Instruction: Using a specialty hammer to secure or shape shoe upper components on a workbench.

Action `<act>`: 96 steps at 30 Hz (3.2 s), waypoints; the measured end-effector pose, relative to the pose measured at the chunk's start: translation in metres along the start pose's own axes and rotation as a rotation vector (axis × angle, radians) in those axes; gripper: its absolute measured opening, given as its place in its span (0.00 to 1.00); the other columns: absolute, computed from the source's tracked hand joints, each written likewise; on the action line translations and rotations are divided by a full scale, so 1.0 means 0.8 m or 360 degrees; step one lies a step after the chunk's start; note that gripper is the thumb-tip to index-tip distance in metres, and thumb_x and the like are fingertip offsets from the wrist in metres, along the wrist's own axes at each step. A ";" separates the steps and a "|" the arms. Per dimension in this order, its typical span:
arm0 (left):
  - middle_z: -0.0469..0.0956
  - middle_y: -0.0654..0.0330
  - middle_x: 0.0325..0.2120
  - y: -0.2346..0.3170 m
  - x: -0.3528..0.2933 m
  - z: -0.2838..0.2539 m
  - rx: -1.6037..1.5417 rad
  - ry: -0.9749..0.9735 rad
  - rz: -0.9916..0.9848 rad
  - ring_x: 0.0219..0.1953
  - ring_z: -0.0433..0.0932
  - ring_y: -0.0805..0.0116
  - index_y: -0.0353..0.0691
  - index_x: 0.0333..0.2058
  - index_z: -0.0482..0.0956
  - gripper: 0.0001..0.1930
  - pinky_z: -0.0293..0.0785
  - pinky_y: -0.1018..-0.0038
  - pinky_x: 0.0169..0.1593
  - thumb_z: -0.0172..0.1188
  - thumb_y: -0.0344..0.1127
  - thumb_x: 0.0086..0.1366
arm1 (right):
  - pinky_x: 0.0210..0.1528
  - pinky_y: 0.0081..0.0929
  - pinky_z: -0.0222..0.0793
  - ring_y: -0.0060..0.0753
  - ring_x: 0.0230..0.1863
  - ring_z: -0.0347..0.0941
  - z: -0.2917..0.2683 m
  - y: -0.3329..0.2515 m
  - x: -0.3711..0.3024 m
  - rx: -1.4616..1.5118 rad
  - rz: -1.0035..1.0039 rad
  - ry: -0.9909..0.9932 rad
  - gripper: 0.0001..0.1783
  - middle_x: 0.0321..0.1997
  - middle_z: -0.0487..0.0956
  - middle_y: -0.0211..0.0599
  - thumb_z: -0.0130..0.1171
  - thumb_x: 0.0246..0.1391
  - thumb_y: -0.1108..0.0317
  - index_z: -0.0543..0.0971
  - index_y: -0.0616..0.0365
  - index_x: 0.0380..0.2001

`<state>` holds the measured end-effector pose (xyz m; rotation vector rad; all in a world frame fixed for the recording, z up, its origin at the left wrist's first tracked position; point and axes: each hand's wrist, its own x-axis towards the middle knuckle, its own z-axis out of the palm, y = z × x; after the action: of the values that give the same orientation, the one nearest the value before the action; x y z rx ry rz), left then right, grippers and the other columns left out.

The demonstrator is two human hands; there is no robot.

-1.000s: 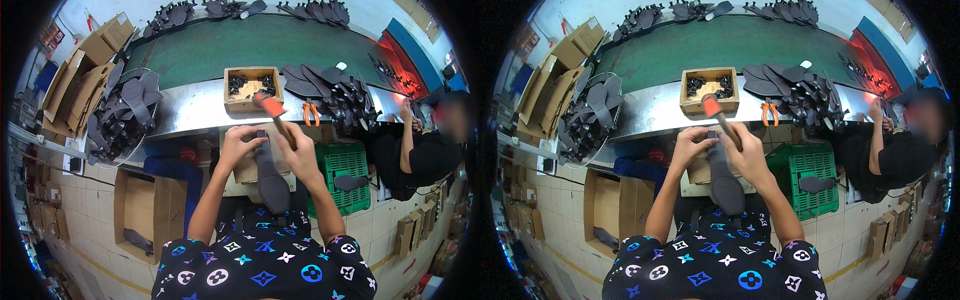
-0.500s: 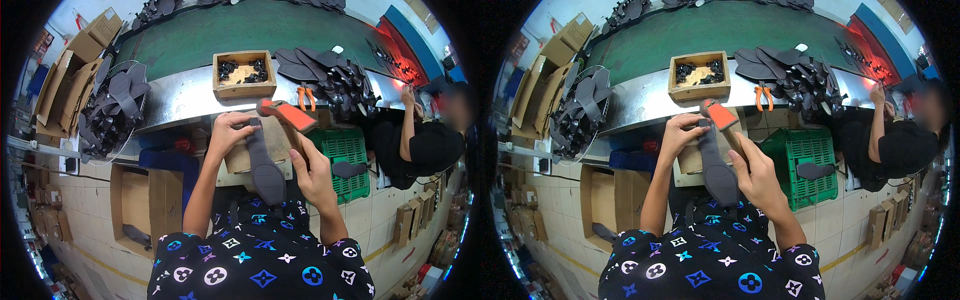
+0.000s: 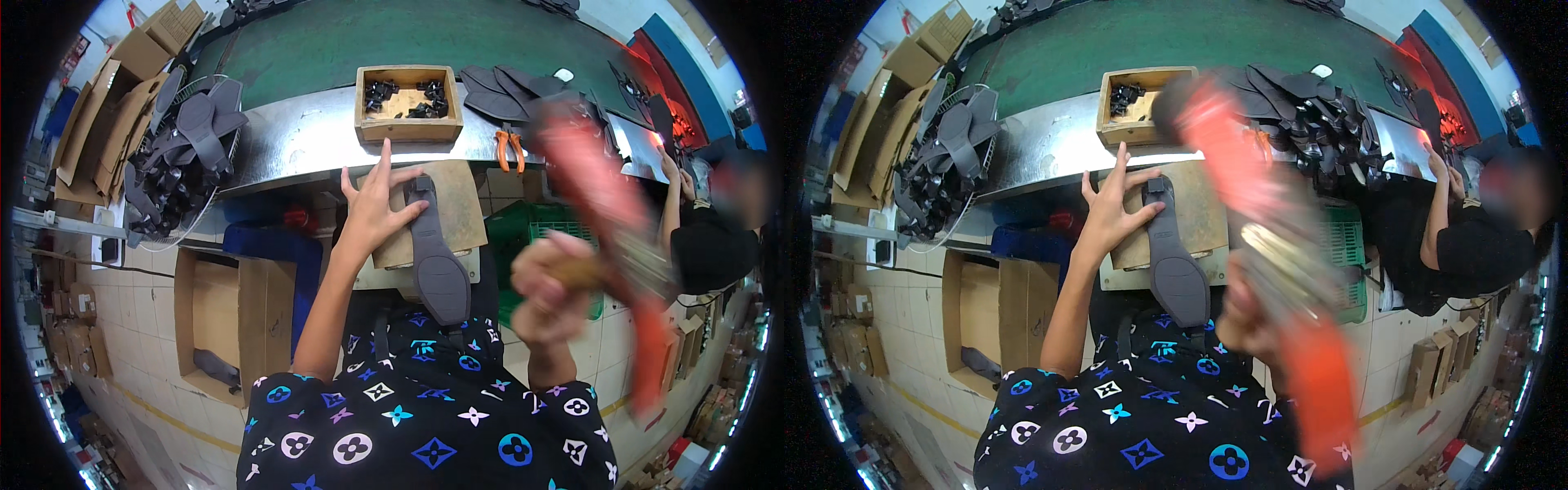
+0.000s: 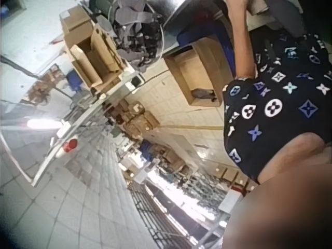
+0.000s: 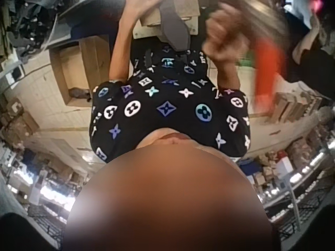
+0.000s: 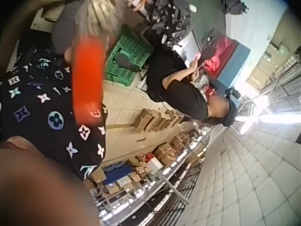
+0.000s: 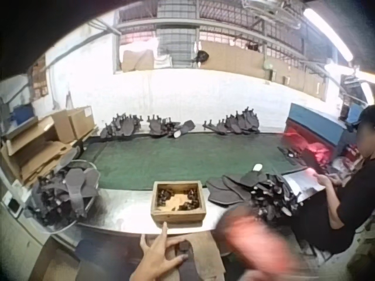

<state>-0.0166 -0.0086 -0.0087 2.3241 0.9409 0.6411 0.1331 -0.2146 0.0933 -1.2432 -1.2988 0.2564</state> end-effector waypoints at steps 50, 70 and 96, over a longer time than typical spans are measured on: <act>0.80 0.57 0.39 0.094 -0.077 -0.119 -0.1004 0.0157 -0.0613 0.42 0.76 0.71 0.34 0.40 0.81 0.13 0.70 0.74 0.49 0.52 0.37 0.67 | 0.56 0.30 0.70 0.34 0.53 0.76 0.032 0.080 0.037 0.0301 0.0518 -0.0407 0.28 0.50 0.80 0.44 0.52 0.66 0.47 0.78 0.66 0.50; 0.63 0.45 0.65 0.064 -0.010 -0.142 0.0432 0.0972 0.0094 0.70 0.57 0.48 0.30 0.65 0.59 0.35 0.49 0.59 0.72 0.63 0.33 0.63 | 0.21 0.21 0.73 0.22 0.21 0.75 0.031 0.137 0.265 0.0659 0.0871 -0.0131 0.13 0.25 0.77 0.33 0.60 0.62 0.62 0.73 0.61 0.40; 0.79 0.52 0.43 0.016 0.102 -0.023 0.0262 0.0421 0.0166 0.49 0.76 0.54 0.37 0.44 0.80 0.09 0.75 0.64 0.48 0.55 0.29 0.67 | 0.10 0.17 0.48 0.12 0.08 0.56 -0.087 0.127 -0.148 0.0300 0.1429 0.0610 0.11 0.12 0.65 0.20 0.62 0.61 0.65 0.75 0.60 0.28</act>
<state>0.0307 0.0489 0.0311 2.4882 1.0272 0.9661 0.1976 -0.3002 -0.0395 -1.5521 -0.3183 0.7162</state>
